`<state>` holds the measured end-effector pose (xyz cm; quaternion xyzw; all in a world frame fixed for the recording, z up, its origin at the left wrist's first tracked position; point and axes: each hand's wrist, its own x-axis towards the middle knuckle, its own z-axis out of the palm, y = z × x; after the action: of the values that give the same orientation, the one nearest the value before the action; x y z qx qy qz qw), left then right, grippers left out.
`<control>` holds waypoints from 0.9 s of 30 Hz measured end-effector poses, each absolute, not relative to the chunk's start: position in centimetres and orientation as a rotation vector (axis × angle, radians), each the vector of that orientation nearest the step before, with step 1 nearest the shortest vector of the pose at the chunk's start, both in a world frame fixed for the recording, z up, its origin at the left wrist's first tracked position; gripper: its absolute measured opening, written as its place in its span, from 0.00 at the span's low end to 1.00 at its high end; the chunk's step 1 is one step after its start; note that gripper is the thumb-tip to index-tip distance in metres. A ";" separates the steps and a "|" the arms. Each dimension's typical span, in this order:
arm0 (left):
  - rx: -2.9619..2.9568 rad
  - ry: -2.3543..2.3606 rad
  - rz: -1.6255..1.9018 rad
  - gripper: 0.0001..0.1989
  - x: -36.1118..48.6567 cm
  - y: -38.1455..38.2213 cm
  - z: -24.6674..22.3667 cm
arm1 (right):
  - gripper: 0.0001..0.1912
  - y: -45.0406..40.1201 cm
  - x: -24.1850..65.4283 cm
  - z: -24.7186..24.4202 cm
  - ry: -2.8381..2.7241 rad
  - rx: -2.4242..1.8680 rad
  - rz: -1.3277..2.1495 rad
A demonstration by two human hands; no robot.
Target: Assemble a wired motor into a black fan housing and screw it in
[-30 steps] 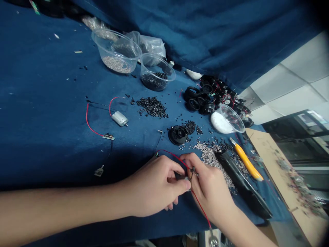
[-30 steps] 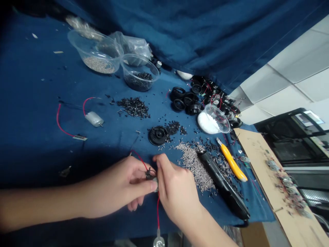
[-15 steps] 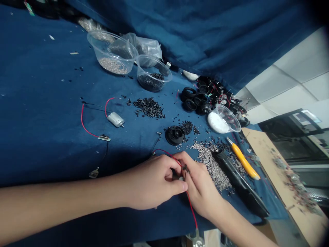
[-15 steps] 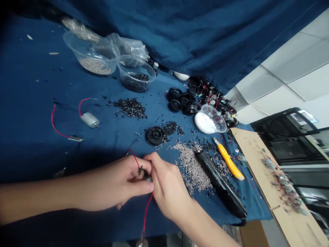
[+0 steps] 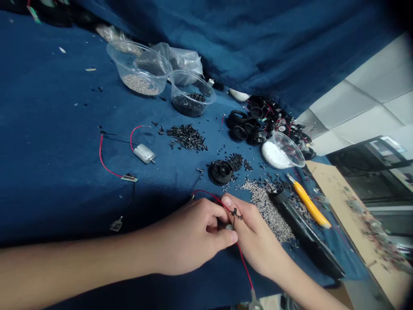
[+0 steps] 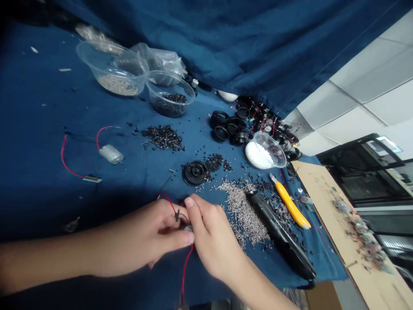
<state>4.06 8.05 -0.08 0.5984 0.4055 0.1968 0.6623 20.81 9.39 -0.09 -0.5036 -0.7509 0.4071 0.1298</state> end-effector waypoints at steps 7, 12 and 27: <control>1.351 0.944 0.456 0.12 4.0 8.0 0.0 | 0.29 9.7 20.5 -0.3 -2.109 -1.568 1.220; 1.300 0.928 0.500 0.12 4.1 7.8 -0.5 | 0.31 9.9 20.4 -0.3 -2.055 -1.690 1.200; 1.266 0.882 0.390 0.10 3.9 8.3 -0.4 | 0.33 9.5 20.8 -0.9 -2.230 -1.580 0.877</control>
<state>3.87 8.26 -0.42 0.5681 0.3959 0.1749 0.6999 20.77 9.51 -0.85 -0.5454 -0.7698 0.3027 0.1352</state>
